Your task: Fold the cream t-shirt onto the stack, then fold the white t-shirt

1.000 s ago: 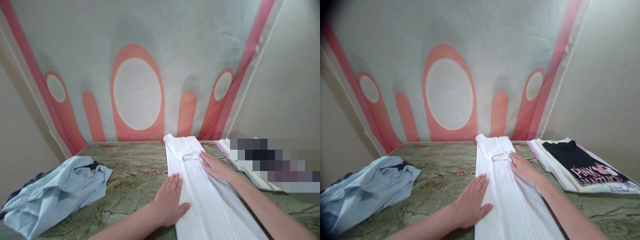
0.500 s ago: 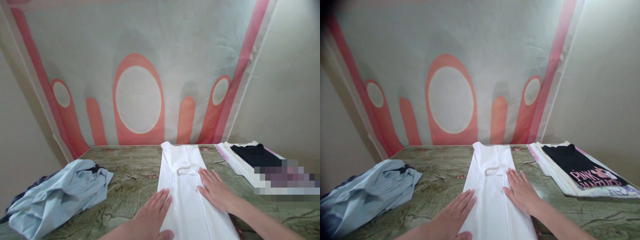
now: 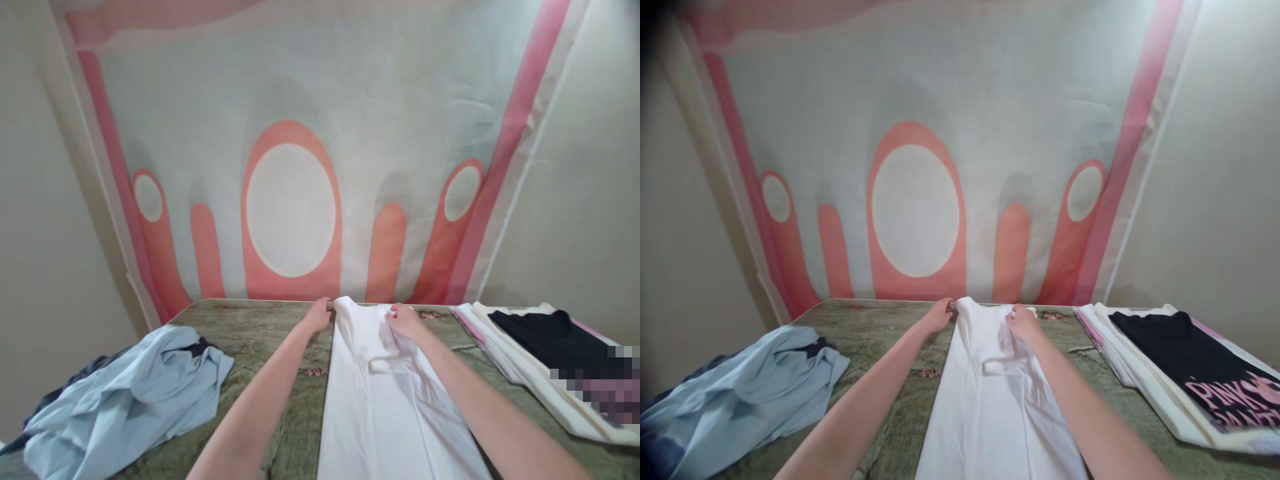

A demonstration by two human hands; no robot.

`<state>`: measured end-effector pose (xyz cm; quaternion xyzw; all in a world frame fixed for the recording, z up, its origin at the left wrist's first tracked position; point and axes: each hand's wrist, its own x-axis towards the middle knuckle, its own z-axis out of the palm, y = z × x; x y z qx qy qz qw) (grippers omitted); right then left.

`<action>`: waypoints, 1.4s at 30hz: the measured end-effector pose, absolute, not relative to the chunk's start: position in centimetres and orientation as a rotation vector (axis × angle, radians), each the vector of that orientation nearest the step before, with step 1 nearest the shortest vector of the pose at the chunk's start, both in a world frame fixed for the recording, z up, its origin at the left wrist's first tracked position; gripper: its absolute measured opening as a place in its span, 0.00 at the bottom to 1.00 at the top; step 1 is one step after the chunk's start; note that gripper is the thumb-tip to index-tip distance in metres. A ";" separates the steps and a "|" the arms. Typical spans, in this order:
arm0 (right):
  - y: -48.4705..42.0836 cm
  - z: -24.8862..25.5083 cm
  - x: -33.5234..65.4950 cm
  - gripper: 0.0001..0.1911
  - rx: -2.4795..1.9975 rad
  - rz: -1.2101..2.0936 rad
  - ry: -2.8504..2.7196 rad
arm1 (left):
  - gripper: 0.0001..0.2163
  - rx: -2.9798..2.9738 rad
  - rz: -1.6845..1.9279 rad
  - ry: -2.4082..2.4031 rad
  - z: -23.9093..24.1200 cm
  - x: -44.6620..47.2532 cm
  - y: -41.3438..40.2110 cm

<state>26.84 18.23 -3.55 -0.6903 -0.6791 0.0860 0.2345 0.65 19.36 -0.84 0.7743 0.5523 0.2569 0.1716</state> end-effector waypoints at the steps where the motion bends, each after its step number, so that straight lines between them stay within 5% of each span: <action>1: 18.5 -4.1 26.5 0.18 -1.909 0.229 -1.845 | 0.18 2.192 0.750 1.533 -1.3 0.8 20.3; 11: 18.0 -7.1 25.5 0.25 -1.676 0.252 -1.725 | 0.06 1.995 0.823 1.166 -3.8 -0.4 25.0; 29: 18.2 -7.3 25.7 0.22 -1.412 0.362 -1.321 | 0.26 1.734 0.945 0.800 -4.2 -0.1 27.4; 42: 17.4 -6.4 26.0 0.13 -1.656 0.184 -1.386 | 0.08 2.267 0.875 1.412 -5.8 1.7 27.9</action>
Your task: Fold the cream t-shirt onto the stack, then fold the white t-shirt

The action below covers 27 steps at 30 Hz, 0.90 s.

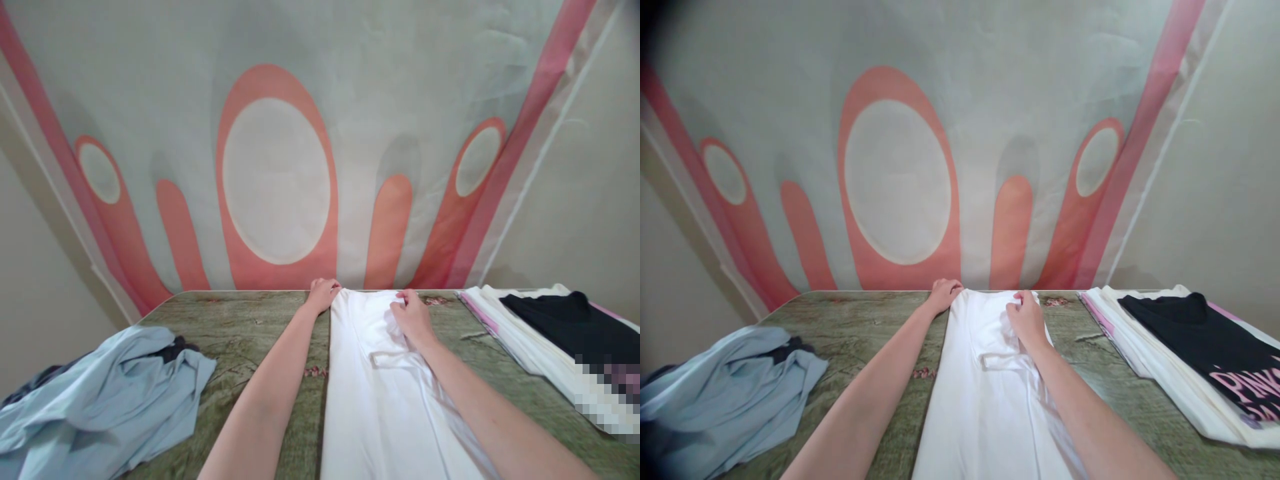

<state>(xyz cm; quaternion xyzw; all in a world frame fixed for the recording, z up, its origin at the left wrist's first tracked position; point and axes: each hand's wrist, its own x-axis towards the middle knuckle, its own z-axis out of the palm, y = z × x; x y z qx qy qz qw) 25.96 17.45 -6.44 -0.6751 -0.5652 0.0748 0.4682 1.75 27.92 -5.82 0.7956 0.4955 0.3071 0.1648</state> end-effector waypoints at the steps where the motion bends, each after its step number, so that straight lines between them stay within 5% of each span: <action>1: 17.4 -6.4 26.0 0.12 -1.665 0.159 -1.397 | 0.08 2.303 0.869 1.448 -5.8 1.9 27.7; 13: 18.1 -6.9 26.8 0.12 -1.623 0.270 -1.450 | 0.10 2.473 0.820 1.596 -5.6 1.7 26.8; 17: 18.1 -6.4 27.2 0.16 -1.520 0.561 -1.400 | 0.10 2.496 0.810 1.536 -5.9 1.1 27.0; 22: 16.7 -4.2 28.2 0.36 -1.328 1.085 -1.659 | 0.10 2.500 0.803 1.523 -6.3 1.2 27.3; 27: 15.6 -1.8 29.3 0.33 -1.289 1.384 -1.755 | 0.09 2.497 0.788 1.542 -6.1 1.3 26.9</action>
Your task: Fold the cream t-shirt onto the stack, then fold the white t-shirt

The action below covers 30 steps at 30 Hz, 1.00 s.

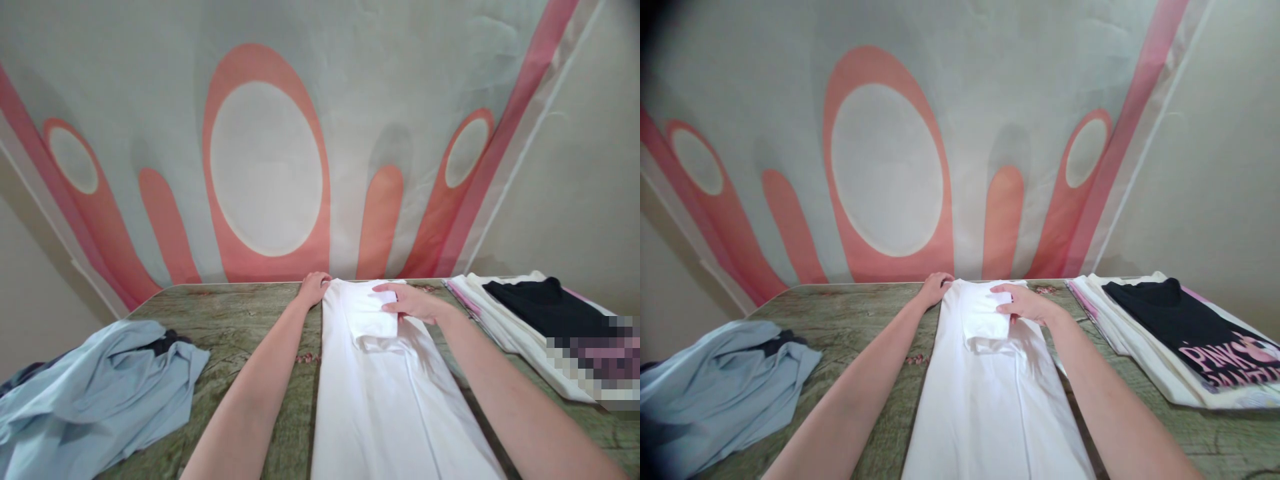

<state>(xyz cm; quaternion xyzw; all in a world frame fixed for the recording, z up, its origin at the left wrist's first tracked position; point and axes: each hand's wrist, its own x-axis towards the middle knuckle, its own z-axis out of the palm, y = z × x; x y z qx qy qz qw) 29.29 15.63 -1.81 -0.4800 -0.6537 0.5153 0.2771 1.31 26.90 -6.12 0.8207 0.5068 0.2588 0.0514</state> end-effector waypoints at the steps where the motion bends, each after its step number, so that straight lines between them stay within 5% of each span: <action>1: 15.6 -1.7 29.4 0.32 -1.302 1.370 -1.772 | 0.09 2.494 0.786 1.555 -5.9 1.3 26.7; 8: 16.3 -2.7 29.8 0.27 -1.515 1.171 -1.832 | 0.12 2.485 0.812 1.669 -3.0 2.5 25.4; 16: 18.7 -5.2 30.1 0.09 -1.547 0.533 -1.817 | 0.13 2.612 0.509 1.460 -3.1 6.0 18.4; 22: 19.0 -6.4 30.1 0.09 -1.595 0.396 -1.850 | 0.29 2.748 0.261 1.314 -4.3 6.6 14.6; 30: 19.0 -6.6 29.8 0.10 -1.636 0.278 -1.833 | 0.31 2.655 0.209 1.298 -3.4 6.6 13.6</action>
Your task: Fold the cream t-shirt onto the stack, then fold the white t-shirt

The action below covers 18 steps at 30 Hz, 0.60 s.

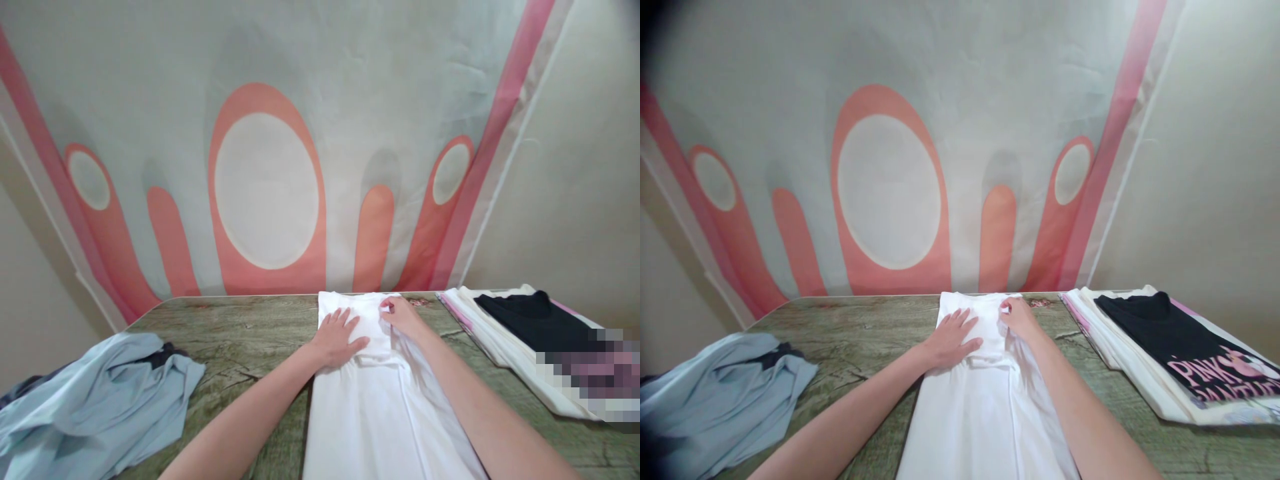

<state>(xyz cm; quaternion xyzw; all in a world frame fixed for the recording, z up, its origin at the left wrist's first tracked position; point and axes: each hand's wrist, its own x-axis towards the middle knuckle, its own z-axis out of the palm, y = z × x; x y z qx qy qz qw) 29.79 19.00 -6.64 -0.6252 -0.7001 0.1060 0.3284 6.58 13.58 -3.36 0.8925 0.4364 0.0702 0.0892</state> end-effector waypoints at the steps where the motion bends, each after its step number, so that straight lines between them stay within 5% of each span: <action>1: 19.0 -6.7 29.8 0.10 -1.634 0.268 -1.834 | 0.32 2.632 0.207 1.294 -3.2 6.7 13.2; 9: 18.8 -7.6 29.5 0.09 -1.678 0.140 -1.819 | 0.50 2.545 0.204 1.274 -2.2 4.8 10.2; 14: 19.0 -8.0 29.6 0.10 -1.710 0.070 -1.834 | 0.29 2.607 0.100 1.218 -2.1 2.3 9.9; 18: 18.9 -7.8 29.6 0.10 -1.690 0.071 -1.836 | 0.25 2.688 0.105 1.317 -2.4 2.7 9.1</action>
